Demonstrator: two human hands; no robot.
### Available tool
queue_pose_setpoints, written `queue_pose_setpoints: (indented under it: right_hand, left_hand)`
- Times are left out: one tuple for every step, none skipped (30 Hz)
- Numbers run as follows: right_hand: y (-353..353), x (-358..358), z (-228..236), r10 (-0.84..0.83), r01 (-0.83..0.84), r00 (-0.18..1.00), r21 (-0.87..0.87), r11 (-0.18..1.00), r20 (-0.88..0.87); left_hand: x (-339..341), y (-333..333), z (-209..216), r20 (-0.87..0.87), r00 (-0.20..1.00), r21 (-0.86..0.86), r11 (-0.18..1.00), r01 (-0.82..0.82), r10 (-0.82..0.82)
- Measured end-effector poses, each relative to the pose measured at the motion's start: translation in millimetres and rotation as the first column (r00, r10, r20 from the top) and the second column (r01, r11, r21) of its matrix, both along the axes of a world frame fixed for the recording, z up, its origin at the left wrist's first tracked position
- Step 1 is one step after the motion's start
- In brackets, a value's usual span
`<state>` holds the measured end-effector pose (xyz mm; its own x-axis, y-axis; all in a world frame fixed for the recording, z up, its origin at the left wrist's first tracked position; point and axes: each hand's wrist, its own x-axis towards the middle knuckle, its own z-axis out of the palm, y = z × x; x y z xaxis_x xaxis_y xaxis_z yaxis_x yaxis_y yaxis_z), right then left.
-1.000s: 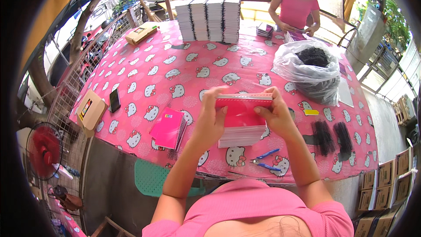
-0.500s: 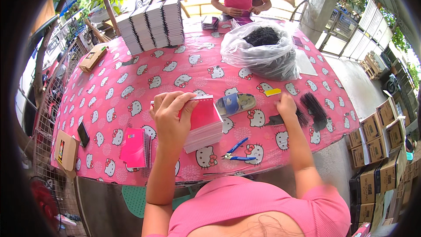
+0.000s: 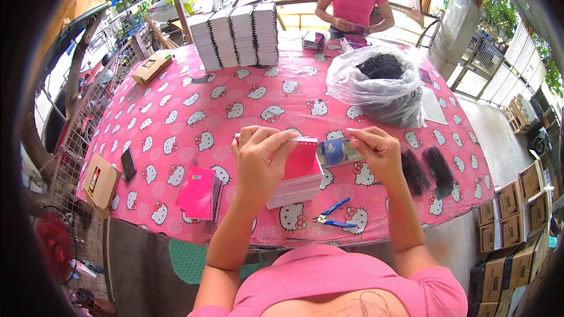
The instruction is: The person assembles notebooks by threading metal spiral coils through the holes of paper stacks and covers, and سپس cutting and crimping the ends of the coils with pliers.
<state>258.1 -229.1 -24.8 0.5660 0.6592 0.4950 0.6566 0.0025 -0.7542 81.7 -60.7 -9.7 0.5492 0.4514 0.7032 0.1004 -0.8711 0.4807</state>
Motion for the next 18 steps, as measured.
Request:
queue_pose_setpoints:
  right_hand:
    - [7.6, -11.6, 11.9, 0.099, -0.097, 0.995, 0.063, 0.993, -0.025]
    - [13.7, -17.2, 19.1, 0.115, -0.117, 0.993, 0.056, 0.992, 0.034]
    - [19.4, -20.7, 24.9, 0.131, -0.136, 0.987, 0.047, 0.99, 0.093]
    - [23.9, -20.0, 29.2, 0.146, -0.153, 0.976, 0.036, 0.988, 0.16]
    - [25.8, -16.8, 30.4, 0.139, -0.151, 0.974, 0.055, 0.987, 0.18]
    - [26.6, -12.7, 30.5, 0.132, -0.149, 0.971, 0.073, 0.986, 0.199]
    - [26.3, -9.1, 31.1, 0.127, -0.148, 0.968, 0.085, 0.985, 0.219]
    - [26.9, -7.2, 32.8, 0.211, -0.219, 0.961, 0.024, 0.975, 0.177]
    - [27.7, -5.7, 34.6, 0.292, -0.29, 0.948, -0.033, 0.956, 0.129]
    - [27.8, -3.9, 36.6, 0.366, -0.36, 0.927, -0.085, 0.929, 0.076]
    - [28.3, 0.3, 38.3, 0.396, -0.389, 0.918, -0.126, 0.913, 0.034]
    - [29.0, 5.6, 39.7, 0.422, -0.417, 0.907, -0.166, 0.893, -0.01]
    - [32.2, 5.5, 42.4, 0.451, -0.452, 0.891, -0.201, 0.869, -0.057]
    - [32.6, 2.8, 46.0, 0.42, -0.441, 0.897, -0.232, 0.867, -0.136]
    - [31.4, -1.2, 52.0, 0.385, -0.432, 0.898, -0.265, 0.862, -0.213]
    - [30.0, -4.8, 56.5, 0.337, -0.418, 0.897, -0.299, 0.858, -0.286]
    - [31.9, -8.8, 51.0, 0.322, -0.342, 0.939, -0.228, 0.912, -0.119]
    - [34.9, -14.3, 41.1, 0.282, -0.273, 0.958, -0.142, 0.951, 0.047]
  left_hand:
    - [-0.6, 0.2, -1.0, -0.002, 1.0, -0.022, 1.0, -0.002, 0.002]
    - [-0.3, 0.9, -2.4, -0.003, 1.0, -0.042, 0.999, -0.001, 0.001]
    - [-0.7, 0.9, -3.3, -0.005, 1.0, -0.062, 0.998, -0.001, 0.001]
    - [0.0, 0.1, -3.5, -0.007, 1.0, -0.067, 0.998, -0.007, 0.006]
    - [0.3, -1.4, -4.0, -0.009, 1.0, -0.072, 0.997, -0.013, 0.012]
    - [0.3, -2.0, -3.7, -0.011, 1.0, -0.077, 0.997, -0.02, 0.019]
    - [0.3, -3.4, -2.9, -0.004, 1.0, -0.05, 0.998, -0.026, 0.026]
    - [-0.2, -4.9, -0.7, 0.002, 0.999, -0.023, 0.999, -0.033, 0.033]
    - [-0.6, -5.5, 0.3, 0.008, 0.999, 0.005, 0.999, -0.04, 0.04]
    - [-0.2, -5.7, 0.3, 0.017, 0.999, 0.0, 0.999, -0.035, 0.035]
    - [0.2, -5.5, 0.1, 0.025, 0.999, -0.005, 1.0, -0.03, 0.031]
    - [0.6, -5.7, -0.3, 0.034, 0.999, -0.009, 1.0, -0.026, 0.026]
    - [0.1, -5.3, -1.5, 0.033, 0.999, -0.005, 0.999, -0.035, 0.036]
    - [0.1, -5.4, -2.8, 0.033, 0.998, -0.001, 0.999, -0.045, 0.045]
    - [-0.2, -5.6, -3.6, 0.033, 0.998, 0.004, 0.998, -0.055, 0.055]
    - [0.5, -6.6, -3.1, 0.028, 0.997, 0.005, 0.998, -0.065, 0.065]
    - [0.9, -7.7, -2.4, 0.023, 0.997, 0.007, 0.997, -0.075, 0.075]
    - [1.1, -8.5, -1.6, 0.018, 0.996, 0.008, 0.996, -0.085, 0.085]
